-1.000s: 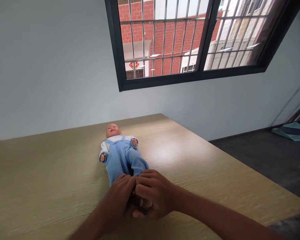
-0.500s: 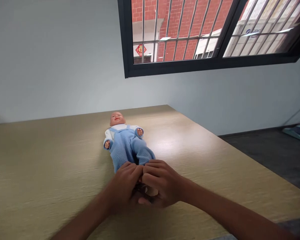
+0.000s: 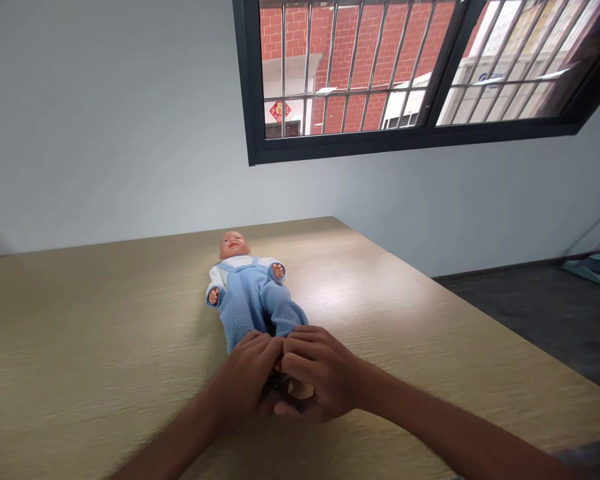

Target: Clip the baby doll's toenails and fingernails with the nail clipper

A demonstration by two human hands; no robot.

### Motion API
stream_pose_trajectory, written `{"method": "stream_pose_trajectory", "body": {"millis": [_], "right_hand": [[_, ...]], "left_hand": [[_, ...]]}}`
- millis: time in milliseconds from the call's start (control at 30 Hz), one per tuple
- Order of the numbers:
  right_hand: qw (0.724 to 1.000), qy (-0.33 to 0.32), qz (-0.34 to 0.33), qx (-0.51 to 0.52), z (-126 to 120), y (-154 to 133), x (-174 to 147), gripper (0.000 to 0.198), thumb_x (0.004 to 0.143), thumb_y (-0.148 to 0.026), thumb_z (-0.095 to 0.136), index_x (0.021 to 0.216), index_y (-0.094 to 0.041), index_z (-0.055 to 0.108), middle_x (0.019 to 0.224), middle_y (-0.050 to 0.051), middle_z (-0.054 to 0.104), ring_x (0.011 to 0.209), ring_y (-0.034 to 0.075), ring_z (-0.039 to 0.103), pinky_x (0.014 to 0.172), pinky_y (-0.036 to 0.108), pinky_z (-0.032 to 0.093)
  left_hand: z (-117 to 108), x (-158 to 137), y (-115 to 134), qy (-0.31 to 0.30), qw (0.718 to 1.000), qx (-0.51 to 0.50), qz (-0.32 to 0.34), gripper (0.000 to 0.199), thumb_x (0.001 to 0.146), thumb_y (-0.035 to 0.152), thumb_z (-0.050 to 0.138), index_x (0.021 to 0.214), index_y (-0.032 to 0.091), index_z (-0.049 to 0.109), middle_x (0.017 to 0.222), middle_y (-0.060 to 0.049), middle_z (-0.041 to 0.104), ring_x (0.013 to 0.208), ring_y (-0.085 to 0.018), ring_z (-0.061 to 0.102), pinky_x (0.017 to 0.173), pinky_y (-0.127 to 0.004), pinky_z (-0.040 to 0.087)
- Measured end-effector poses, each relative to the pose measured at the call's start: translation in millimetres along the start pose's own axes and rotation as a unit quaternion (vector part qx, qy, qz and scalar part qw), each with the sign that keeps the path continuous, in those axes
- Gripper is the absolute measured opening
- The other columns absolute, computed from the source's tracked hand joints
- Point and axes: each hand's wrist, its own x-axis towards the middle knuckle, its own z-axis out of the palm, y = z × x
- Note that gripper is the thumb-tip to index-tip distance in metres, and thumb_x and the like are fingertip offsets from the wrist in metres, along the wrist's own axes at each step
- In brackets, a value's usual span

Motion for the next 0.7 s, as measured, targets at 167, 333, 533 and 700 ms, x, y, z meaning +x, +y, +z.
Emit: {"method": "stream_pose_trajectory", "body": {"millis": [167, 333, 533, 700], "right_hand": [[1.000, 0.000, -0.001, -0.001, 1.1, 0.3, -0.4, 0.039, 0.099, -0.051, 0.046, 0.077, -0.019, 0.049, 0.070, 0.001, 0.052, 0.062, 0.016, 0.044, 0.060, 0.031, 0.033], [1.000, -0.001, 0.005, -0.003, 0.1, -1.0, 0.2, 0.042, 0.101, -0.052, 0.043, 0.077, -0.019, 0.049, 0.069, 0.001, 0.053, 0.062, 0.016, 0.045, 0.061, 0.031, 0.033], [1.000, -0.002, -0.002, -0.008, -0.8, -0.1, 0.2, 0.042, 0.101, -0.053, 0.043, 0.076, -0.019, 0.049, 0.069, 0.001, 0.053, 0.061, 0.016, 0.044, 0.059, 0.032, 0.033], [1.000, 0.001, 0.000, -0.005, -0.8, -0.2, 0.4, 0.044, 0.101, -0.054, 0.042, 0.076, -0.019, 0.048, 0.068, 0.001, 0.052, 0.060, 0.015, 0.043, 0.059, 0.032, 0.033]], "left_hand": [[-0.3, -0.4, 0.7, 0.002, 1.000, 0.001, -0.002, 0.016, 0.081, 0.031, 0.052, 0.088, 0.016, 0.049, 0.088, -0.007, 0.058, 0.078, -0.022, 0.048, 0.075, -0.035, 0.030], [0.4, -1.5, -1.0, -0.002, 1.000, -0.001, -0.005, 0.018, 0.082, 0.033, 0.054, 0.089, 0.016, 0.049, 0.089, -0.006, 0.058, 0.079, -0.022, 0.049, 0.077, -0.035, 0.031], [1.0, -1.7, -0.9, 0.003, 1.000, 0.001, 0.000, 0.014, 0.083, 0.029, 0.053, 0.088, 0.016, 0.049, 0.088, -0.006, 0.058, 0.078, -0.021, 0.048, 0.075, -0.035, 0.031], [0.1, -1.6, 0.3, 0.002, 1.000, 0.005, -0.002, 0.014, 0.084, 0.030, 0.052, 0.088, 0.016, 0.048, 0.089, -0.006, 0.058, 0.079, -0.021, 0.049, 0.076, -0.035, 0.031]]}}
